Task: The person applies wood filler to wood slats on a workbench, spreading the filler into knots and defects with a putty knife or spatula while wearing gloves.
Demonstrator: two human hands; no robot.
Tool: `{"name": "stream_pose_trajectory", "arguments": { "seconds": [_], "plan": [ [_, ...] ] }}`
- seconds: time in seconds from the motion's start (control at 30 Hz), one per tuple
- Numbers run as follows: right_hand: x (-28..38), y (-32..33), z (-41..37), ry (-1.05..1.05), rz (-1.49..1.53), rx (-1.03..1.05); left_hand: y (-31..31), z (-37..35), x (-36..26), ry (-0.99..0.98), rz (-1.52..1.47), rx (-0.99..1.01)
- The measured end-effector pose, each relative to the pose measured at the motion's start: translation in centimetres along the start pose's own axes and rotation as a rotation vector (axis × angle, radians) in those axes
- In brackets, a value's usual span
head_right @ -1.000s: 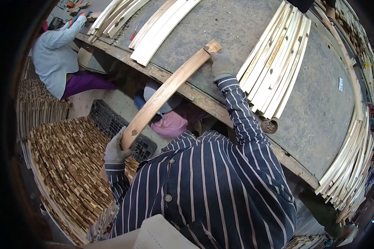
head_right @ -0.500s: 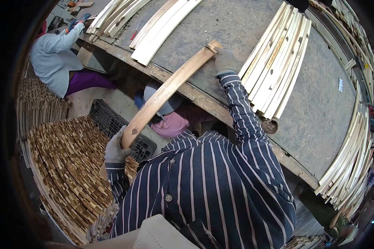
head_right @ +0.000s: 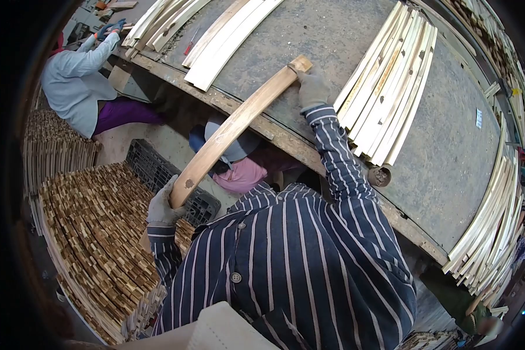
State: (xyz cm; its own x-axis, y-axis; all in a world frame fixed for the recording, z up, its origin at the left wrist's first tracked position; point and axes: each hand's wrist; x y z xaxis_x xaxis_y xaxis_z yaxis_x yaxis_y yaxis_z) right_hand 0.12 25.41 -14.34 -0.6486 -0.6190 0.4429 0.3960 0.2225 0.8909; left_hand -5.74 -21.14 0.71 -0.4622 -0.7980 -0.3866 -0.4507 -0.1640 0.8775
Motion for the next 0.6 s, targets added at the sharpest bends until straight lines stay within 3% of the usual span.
{"name": "stream_pose_trajectory", "arguments": {
  "seconds": [0.17,0.27,0.47,0.53,0.6],
  "plan": [
    [1.3,2.8,-0.4,-0.005,-0.071,0.097,0.4,0.1,-0.6,0.069,0.008,0.044],
    [0.7,2.3,1.2,-0.122,0.008,0.1,0.6,0.2,-1.1,0.077,0.008,0.047],
    [0.6,1.6,0.2,0.02,-0.019,0.027,-0.1,0.1,0.2,0.038,-0.005,0.017],
    [0.8,2.7,0.4,-0.06,0.071,0.118,0.0,0.1,0.2,-0.003,0.001,-0.006],
    [0.9,2.9,0.8,-0.096,0.02,0.118,0.6,0.3,-0.8,0.093,-0.006,0.07]
  ]
}}
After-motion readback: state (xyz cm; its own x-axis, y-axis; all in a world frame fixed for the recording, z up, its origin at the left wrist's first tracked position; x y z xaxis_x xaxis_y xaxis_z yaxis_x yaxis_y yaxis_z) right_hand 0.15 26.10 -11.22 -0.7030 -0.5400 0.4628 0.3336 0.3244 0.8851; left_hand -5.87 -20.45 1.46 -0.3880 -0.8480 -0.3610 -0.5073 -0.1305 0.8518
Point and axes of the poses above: each hand's wrist, its own z-axis towards the middle knuckle, its own y-axis out of the back of the hand, x = y × z, and after that the axes turned 2 degrees about -y, right-handed
